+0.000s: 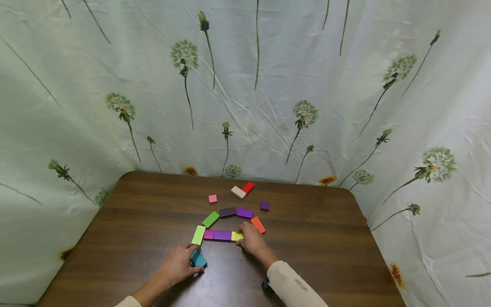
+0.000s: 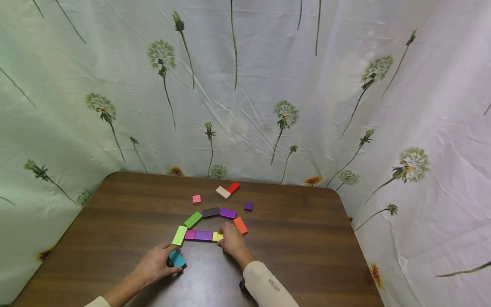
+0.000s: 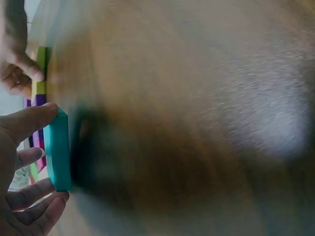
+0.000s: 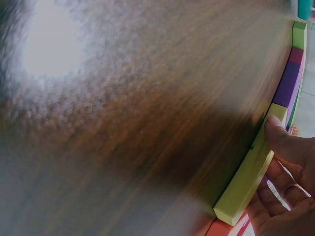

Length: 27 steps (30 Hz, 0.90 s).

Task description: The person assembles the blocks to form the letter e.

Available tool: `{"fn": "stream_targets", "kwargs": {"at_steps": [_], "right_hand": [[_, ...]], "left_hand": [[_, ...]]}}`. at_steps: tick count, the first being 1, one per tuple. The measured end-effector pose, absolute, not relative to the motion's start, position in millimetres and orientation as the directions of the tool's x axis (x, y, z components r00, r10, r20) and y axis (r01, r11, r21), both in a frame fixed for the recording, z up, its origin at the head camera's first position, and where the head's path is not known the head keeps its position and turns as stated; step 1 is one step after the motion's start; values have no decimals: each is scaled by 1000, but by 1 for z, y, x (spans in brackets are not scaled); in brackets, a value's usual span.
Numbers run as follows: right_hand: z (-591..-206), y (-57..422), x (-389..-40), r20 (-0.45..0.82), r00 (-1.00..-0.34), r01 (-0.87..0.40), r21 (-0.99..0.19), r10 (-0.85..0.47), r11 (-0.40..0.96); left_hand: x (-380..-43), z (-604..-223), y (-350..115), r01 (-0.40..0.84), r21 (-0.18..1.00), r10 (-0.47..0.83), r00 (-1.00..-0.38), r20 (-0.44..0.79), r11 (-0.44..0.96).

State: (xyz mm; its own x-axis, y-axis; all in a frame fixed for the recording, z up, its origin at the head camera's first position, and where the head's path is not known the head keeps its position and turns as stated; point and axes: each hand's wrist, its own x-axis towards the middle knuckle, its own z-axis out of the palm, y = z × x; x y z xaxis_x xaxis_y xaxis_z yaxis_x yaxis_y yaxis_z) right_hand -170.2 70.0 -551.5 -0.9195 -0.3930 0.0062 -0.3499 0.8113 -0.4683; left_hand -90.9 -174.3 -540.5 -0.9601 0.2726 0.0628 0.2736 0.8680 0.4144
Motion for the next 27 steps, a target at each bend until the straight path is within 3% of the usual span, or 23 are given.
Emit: {"fn": "stream_targets", "kwargs": {"at_steps": [11,17,20,27], "right_hand": [[-552,69,-170,6,-921,-344,-483,-390,805],[-554,70,-169,10,-921,-343,-489,-389,802],[-554,70,-169,21,-919,-353,-485,-393,800],[-554,69,-170,11,-923,-344,-474,-386,811]], "left_hand": [[-86,-552,-181,428,366,411,-903,129,826],[-99,-548,-191,700,144,669,-713,211,700],[-106,-547,-192,776,49,751,-622,224,628],[-115,-546,-191,842,25,809,-525,265,539]]}}
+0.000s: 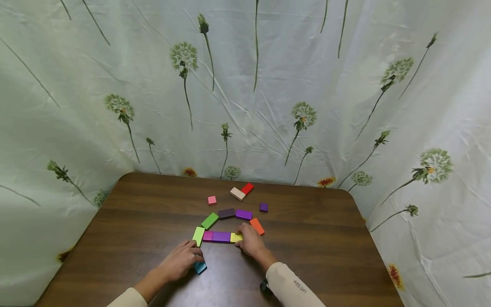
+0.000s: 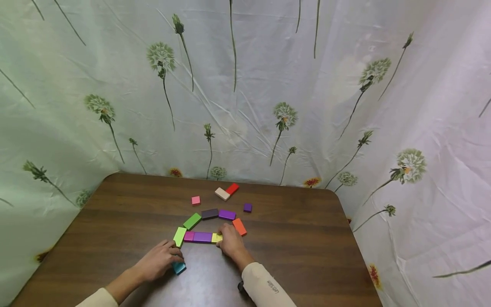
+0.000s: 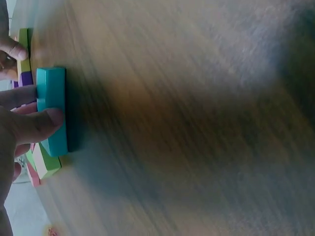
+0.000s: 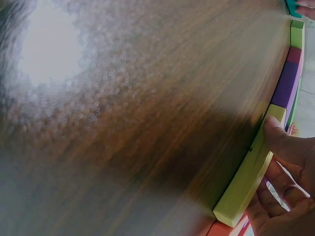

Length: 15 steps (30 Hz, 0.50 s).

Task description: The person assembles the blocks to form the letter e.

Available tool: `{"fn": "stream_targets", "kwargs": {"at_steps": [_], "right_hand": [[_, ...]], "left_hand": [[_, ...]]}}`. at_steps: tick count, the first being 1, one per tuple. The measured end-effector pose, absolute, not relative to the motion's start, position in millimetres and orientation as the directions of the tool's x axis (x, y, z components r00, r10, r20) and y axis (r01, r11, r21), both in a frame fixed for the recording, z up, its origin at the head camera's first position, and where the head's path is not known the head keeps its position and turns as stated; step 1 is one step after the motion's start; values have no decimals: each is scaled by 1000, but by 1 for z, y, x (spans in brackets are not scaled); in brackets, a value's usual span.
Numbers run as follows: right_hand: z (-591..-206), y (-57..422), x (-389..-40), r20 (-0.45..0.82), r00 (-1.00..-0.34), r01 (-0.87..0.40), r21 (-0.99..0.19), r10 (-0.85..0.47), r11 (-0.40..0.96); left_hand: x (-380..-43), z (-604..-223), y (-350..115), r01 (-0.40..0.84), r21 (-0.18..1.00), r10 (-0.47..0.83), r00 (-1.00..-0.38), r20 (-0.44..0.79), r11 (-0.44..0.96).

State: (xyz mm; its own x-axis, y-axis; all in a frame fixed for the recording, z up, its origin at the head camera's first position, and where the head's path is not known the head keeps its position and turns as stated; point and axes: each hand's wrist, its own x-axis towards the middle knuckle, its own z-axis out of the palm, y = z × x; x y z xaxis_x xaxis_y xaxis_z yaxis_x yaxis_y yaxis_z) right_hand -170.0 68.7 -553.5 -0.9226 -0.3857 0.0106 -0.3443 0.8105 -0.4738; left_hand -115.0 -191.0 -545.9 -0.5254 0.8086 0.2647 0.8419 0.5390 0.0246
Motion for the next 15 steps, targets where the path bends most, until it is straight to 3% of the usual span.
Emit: {"fn": "stream_targets", "kwargs": {"at_steps": [6,15], "right_hand": [[-552,70,-170,8,-923,-342,-475,-384,811],[-552,69,-169,24,-923,-346,-485,-383,803]], "left_hand": [[-120,-545,-194,849,38,808,-514,289,527],[-122,-543,-196,833,69,799,-547,251,549]]}}
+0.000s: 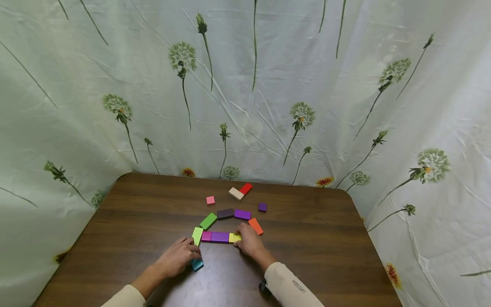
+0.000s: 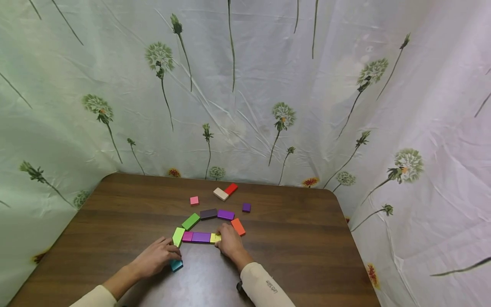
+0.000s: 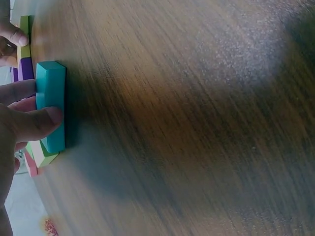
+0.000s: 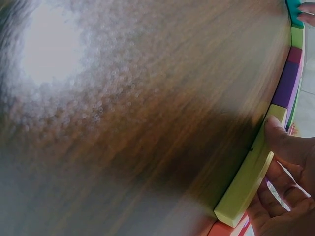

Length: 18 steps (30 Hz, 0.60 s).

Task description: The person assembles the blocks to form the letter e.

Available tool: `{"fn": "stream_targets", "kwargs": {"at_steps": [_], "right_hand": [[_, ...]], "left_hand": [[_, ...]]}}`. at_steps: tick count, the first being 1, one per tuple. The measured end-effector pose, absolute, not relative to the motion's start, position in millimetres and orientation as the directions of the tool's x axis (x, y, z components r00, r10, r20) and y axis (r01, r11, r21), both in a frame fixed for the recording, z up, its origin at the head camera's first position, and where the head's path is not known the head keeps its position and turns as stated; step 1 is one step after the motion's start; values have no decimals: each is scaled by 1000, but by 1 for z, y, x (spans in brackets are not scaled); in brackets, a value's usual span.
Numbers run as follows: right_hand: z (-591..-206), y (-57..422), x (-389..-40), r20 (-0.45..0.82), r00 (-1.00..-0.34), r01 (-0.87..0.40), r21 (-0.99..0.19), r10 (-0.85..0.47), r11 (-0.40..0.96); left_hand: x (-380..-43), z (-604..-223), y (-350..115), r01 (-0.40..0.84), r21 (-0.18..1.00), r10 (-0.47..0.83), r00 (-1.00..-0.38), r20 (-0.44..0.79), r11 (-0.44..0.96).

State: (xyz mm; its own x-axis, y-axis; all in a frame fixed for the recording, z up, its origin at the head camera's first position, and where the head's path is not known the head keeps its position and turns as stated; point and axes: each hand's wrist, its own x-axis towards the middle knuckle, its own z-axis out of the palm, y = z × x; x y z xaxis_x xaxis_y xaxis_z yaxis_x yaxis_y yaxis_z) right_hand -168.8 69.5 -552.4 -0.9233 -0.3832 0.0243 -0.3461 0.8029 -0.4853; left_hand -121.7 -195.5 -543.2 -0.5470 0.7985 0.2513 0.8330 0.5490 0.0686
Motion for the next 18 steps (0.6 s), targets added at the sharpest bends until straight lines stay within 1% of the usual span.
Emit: {"fn": "stream_targets", "kwargs": {"at_steps": [8,15,18], "right_hand": [[-552,69,-169,8,-927,-333,-485,-376,809],[-553,69,-170,4,-929,-323,-499,-370,804],[-554,69,-169,14,-927,-330,-501,-374,800]], "left_hand": [[-123,-545,-196,841,74,799,-534,276,536],[-123,-543,-197,826,103,797,-561,221,553],[-123,-543,-197,825,102,798,-564,214,556]]}}
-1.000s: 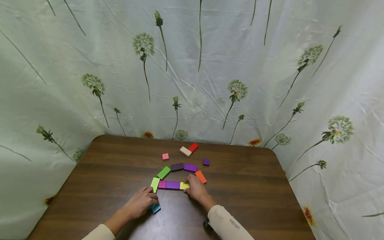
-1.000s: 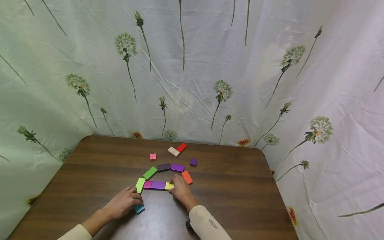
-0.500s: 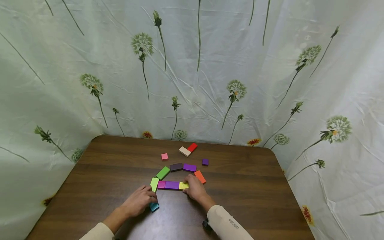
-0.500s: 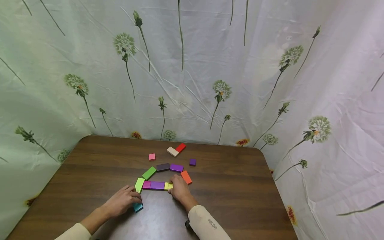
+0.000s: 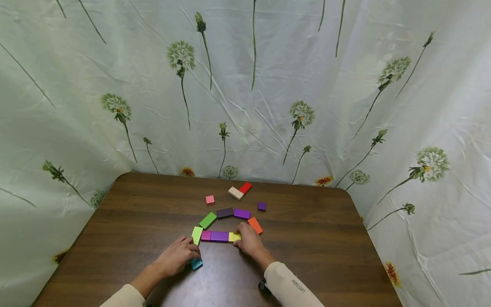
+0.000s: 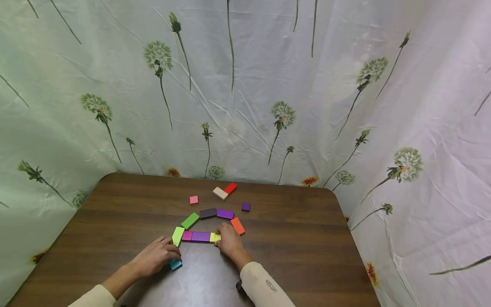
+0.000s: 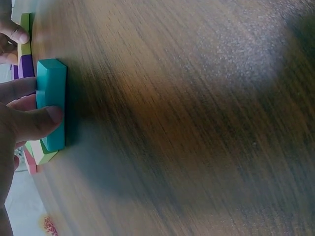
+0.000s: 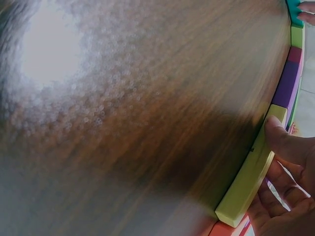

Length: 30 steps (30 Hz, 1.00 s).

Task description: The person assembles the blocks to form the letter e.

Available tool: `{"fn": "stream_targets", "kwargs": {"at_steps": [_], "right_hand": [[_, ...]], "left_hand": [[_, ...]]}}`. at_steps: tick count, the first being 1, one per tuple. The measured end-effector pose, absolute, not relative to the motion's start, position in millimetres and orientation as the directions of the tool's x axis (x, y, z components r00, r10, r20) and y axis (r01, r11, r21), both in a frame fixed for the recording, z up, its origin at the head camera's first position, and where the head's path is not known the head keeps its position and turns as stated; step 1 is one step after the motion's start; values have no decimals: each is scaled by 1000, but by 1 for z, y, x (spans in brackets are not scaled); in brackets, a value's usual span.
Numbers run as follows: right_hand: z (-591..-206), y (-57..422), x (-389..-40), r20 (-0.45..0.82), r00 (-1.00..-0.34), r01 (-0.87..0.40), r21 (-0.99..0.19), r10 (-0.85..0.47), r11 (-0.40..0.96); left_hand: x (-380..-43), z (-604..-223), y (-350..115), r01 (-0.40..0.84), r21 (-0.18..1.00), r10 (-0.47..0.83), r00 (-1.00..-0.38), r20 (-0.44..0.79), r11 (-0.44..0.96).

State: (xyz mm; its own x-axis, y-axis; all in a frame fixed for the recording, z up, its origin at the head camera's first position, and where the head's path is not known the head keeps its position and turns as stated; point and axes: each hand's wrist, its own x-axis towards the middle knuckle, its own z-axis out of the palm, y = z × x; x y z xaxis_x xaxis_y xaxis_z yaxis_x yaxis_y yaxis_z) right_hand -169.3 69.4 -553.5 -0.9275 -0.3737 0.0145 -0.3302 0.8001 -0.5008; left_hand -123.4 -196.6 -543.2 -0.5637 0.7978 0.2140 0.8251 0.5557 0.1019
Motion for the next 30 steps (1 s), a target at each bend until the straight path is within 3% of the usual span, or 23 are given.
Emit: {"fn": "stream_targets", "kwargs": {"at_steps": [19,30], "right_hand": [[-555,70,-171,20,-926,-336,-496,-376,801],[-552,69,-173,-9,-925,-325,-503,-381,801]], "left_hand": [[-128,-543,-197,810,154,794,-585,165,565],[-135,-548,-201,846,152,810,-533,244,511]]}}
